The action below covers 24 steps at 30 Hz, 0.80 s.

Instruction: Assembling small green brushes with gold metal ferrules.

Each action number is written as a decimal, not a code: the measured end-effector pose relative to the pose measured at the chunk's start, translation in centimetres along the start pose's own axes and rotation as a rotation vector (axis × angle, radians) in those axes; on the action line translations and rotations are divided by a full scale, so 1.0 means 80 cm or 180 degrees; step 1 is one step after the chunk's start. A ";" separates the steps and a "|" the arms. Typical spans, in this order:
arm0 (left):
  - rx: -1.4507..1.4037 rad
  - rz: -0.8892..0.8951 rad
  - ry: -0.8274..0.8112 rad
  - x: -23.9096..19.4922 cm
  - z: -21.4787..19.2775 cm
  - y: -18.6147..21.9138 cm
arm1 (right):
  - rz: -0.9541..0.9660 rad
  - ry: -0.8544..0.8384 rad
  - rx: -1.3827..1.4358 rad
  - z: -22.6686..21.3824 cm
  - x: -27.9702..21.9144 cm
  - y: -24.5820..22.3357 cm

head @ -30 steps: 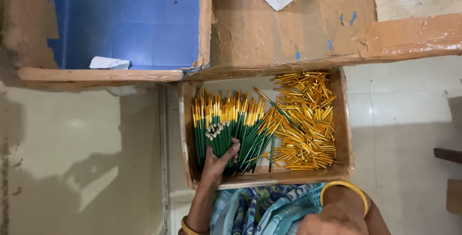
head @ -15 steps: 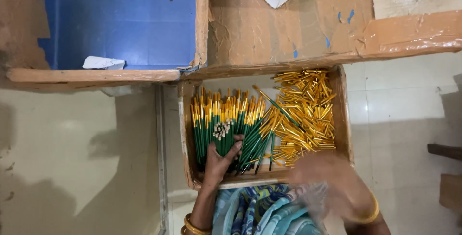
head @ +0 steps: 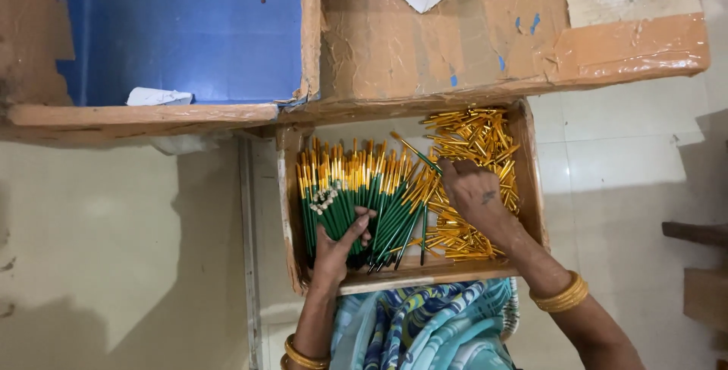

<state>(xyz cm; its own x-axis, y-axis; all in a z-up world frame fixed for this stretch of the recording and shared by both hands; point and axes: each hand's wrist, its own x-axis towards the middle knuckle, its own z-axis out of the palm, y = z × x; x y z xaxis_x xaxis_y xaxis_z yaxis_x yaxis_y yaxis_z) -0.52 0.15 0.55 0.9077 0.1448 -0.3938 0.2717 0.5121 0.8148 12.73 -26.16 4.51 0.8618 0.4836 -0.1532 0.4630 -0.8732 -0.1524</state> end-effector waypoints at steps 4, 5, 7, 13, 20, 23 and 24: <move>-0.0067 0.0032 0.0069 0.000 -0.006 0.002 | -0.0423 0.0744 -0.0141 0.005 -0.002 -0.003; -0.0126 0.0073 0.0100 0.001 -0.006 0.002 | -0.0403 0.0759 0.0079 -0.004 -0.001 -0.007; -0.0133 0.0093 0.0119 0.002 -0.003 0.005 | -0.0344 0.0718 0.0097 -0.009 -0.001 -0.015; -0.0208 0.0065 0.0139 0.004 -0.010 -0.004 | -0.0414 0.1030 -0.0303 0.024 0.001 -0.008; -0.0140 0.0204 0.0123 -0.001 -0.009 0.007 | 0.0401 -0.0278 0.0631 -0.022 -0.007 -0.051; -0.0069 0.0095 0.0082 -0.011 0.003 0.022 | -0.0387 -0.0070 0.2282 0.003 -0.013 -0.080; -0.0062 0.0096 0.0072 -0.014 0.008 0.030 | -0.0381 -0.0059 0.2284 0.005 -0.009 -0.081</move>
